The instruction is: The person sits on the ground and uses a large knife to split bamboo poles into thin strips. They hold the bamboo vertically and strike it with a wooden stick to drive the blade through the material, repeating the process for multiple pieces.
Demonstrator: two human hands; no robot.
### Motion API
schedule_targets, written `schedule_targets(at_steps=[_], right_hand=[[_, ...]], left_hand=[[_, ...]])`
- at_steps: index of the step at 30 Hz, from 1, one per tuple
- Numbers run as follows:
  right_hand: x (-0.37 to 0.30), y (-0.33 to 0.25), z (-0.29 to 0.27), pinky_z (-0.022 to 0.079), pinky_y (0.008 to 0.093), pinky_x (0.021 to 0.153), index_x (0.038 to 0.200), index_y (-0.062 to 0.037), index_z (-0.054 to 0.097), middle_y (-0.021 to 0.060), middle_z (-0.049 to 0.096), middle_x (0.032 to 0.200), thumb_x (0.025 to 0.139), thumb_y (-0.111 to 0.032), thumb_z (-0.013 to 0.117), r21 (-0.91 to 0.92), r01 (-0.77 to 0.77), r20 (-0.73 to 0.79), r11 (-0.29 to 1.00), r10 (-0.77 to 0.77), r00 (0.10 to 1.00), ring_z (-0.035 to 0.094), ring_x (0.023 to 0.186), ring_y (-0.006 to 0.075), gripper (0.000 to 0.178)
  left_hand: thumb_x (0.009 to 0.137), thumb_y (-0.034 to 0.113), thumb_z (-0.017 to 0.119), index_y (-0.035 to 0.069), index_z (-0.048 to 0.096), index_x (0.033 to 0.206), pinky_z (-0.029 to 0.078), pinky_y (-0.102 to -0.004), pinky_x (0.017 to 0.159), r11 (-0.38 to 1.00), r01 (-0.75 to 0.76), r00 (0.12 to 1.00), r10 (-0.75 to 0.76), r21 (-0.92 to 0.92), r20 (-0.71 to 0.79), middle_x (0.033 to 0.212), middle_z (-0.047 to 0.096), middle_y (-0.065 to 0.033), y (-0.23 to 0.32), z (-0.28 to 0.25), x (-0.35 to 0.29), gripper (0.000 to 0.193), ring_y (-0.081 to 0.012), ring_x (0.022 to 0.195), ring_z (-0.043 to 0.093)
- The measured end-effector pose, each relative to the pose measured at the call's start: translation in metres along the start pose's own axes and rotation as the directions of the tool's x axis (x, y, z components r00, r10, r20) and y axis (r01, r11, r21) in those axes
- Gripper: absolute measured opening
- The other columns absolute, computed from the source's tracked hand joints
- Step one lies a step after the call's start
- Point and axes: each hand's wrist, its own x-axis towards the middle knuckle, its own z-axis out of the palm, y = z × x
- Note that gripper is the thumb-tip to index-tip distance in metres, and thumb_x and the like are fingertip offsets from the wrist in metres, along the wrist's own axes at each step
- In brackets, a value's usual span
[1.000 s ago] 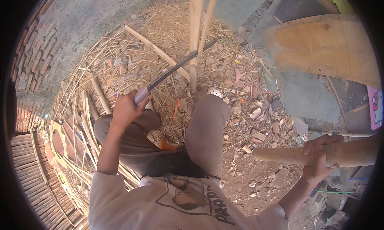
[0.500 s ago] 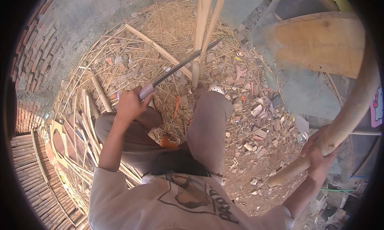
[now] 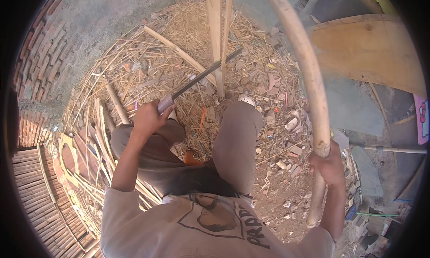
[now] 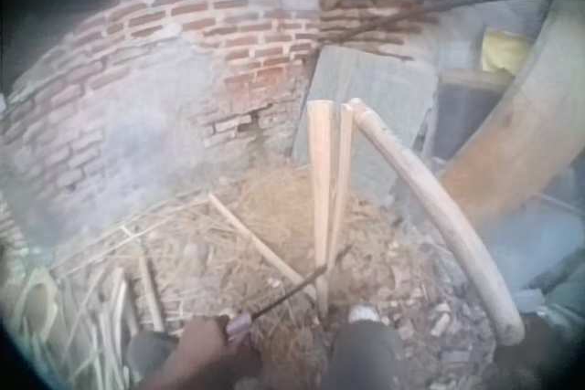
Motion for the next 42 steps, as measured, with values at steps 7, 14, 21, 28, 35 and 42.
schedule_targets(at_steps=[7, 14, 21, 28, 35, 42], right_hand=[[0.016, -0.011, 0.005, 0.050, 0.0323, 0.059, 0.103, -0.0035, 0.045, 0.0082, 0.057, 0.073, 0.078, 0.001, 0.058, 0.255, 0.636, -0.438, 0.728, -0.499, 0.748, 0.057, 0.059, 0.0171, 0.030], [0.041, 0.205, 0.095, 0.052, 0.0325, 0.048, 0.100, 0.0063, 0.060, 0.0103, 0.063, 0.075, 0.070, -0.003, 0.073, -0.144, -0.217, 0.198, 0.965, 0.243, 0.950, 0.064, 0.057, 0.0189, 0.034], [-0.005, 0.269, 0.094, 0.053, 0.0348, 0.055, 0.096, 0.0014, 0.060, 0.0103, 0.064, 0.077, 0.068, -0.007, 0.073, -0.030, -0.223, -0.091, 0.974, 0.219, 0.971, 0.062, 0.059, 0.0204, 0.031], [-0.024, 0.453, 0.175, 0.055, 0.0491, 0.079, 0.105, 0.0009, 0.060, 0.0209, 0.069, 0.096, 0.064, -0.022, 0.077, -0.317, -0.612, -0.577, 0.725, 0.365, 0.731, 0.068, 0.090, 0.0380, 0.050], [-0.054, 0.565, 0.190, 0.053, 0.0472, 0.087, 0.113, 0.0032, 0.058, 0.0214, 0.068, 0.101, 0.064, -0.026, 0.079, -0.387, -0.691, -0.372, 0.611, 0.582, 0.723, 0.067, 0.098, 0.0378, 0.061], [0.013, 0.210, 0.103, 0.048, 0.0376, 0.088, 0.113, 0.0014, 0.059, 0.0110, 0.064, 0.107, 0.091, -0.006, 0.060, 0.105, 0.359, -0.715, 0.927, -0.181, 0.676, 0.061, 0.099, 0.0215, 0.024]], left_hand=[[0.083, 0.047, 0.069, 0.003, 0.067, 0.080, 0.054, -0.0473, 0.058, 1.000, 0.016, 1.000, -0.016, 0.005, 0.026, 0.062, 0.064, -0.0213, 0.008, 0.010, -0.010, 0.045, -0.0394, 0.059, 0.066], [0.085, 0.047, 0.067, 0.002, 0.066, 0.079, 0.054, -0.0473, 0.059, 0.997, -0.029, 0.996, 0.023, 0.071, 0.081, 0.064, 0.065, -0.0210, 0.022, -0.013, 0.001, 0.045, -0.0390, 0.062, 0.067], [0.088, 0.045, 0.063, -0.001, 0.062, 0.089, 0.053, -0.0522, 0.062, 0.986, 0.107, 0.994, -0.102, -0.126, 0.049, 0.068, 0.065, -0.0267, 0.004, 0.055, -0.038, 0.047, -0.0438, 0.066, 0.066], [0.094, 0.036, 0.055, -0.007, 0.048, 0.104, 0.049, -0.0569, 0.075, 0.821, 0.239, 0.969, -0.165, -0.519, 0.186, 0.082, 0.064, -0.0344, 0.065, 0.096, -0.056, 0.045, -0.0528, 0.079, 0.063], [0.096, 0.038, 0.054, -0.008, 0.045, 0.111, 0.048, -0.0496, 0.083, 0.692, 0.270, 0.948, -0.070, -0.669, 0.310, 0.096, 0.062, -0.0356, 0.099, 0.118, -0.049, 0.049, -0.0489, 0.095, 0.063], [0.094, 0.039, 0.058, -0.006, 0.041, 0.106, 0.049, -0.0496, 0.077, 0.652, 0.286, 0.920, 0.020, -0.702, 0.393, 0.084, 0.063, -0.0303, 0.115, 0.112, -0.052, 0.050, -0.0465, 0.083, 0.065]])
